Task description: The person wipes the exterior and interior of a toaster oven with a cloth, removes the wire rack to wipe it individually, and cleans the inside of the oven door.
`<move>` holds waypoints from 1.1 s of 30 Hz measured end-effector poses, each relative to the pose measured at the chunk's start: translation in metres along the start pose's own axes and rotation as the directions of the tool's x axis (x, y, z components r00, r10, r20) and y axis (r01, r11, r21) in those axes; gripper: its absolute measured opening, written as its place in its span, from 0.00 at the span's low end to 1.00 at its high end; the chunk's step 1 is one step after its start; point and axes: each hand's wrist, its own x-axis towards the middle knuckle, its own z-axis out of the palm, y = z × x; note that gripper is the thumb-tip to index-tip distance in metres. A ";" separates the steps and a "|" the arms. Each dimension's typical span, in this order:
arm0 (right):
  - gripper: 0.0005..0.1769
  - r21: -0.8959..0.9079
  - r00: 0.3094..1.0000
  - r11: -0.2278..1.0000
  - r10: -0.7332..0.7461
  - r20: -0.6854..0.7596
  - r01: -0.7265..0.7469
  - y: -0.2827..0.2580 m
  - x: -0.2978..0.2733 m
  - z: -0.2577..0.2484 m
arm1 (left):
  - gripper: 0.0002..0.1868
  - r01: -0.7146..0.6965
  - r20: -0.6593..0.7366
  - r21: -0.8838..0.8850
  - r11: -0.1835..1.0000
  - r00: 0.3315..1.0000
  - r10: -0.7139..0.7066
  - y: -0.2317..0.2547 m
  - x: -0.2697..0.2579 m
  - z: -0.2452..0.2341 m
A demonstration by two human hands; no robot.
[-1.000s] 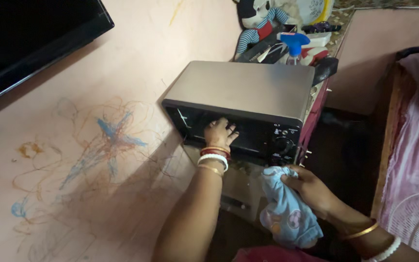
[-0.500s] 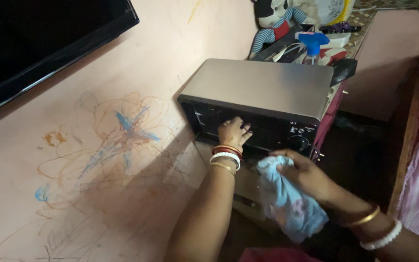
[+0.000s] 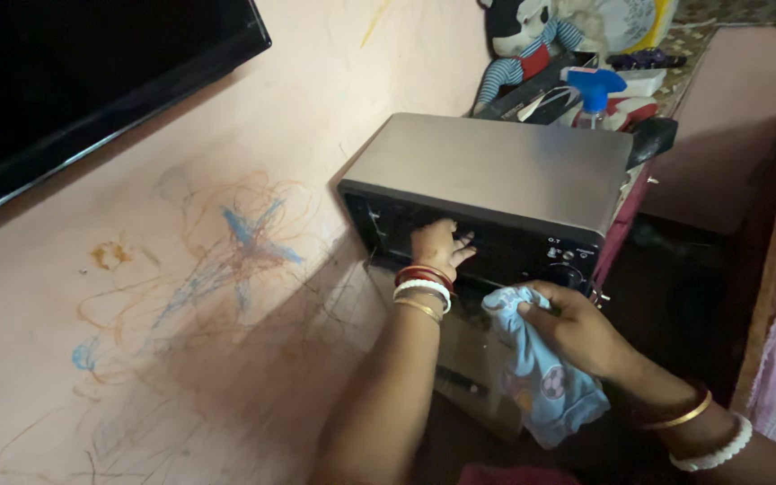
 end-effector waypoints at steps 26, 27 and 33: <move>0.14 0.430 0.975 0.878 0.157 0.158 -0.211 0.006 0.004 -0.011 | 0.08 -0.016 0.029 -0.120 0.993 0.999 0.019 0.009 -0.111 -0.050; 0.15 0.458 0.967 0.854 0.195 0.162 -0.248 0.001 0.001 -0.013 | 0.09 -0.010 0.021 -0.120 0.993 1.000 0.013 0.010 -0.114 -0.053; 0.18 0.469 0.950 0.826 0.260 0.174 -0.312 -0.023 -0.012 -0.012 | 0.16 0.015 -0.064 -0.171 0.985 0.998 -0.026 0.018 -0.156 -0.070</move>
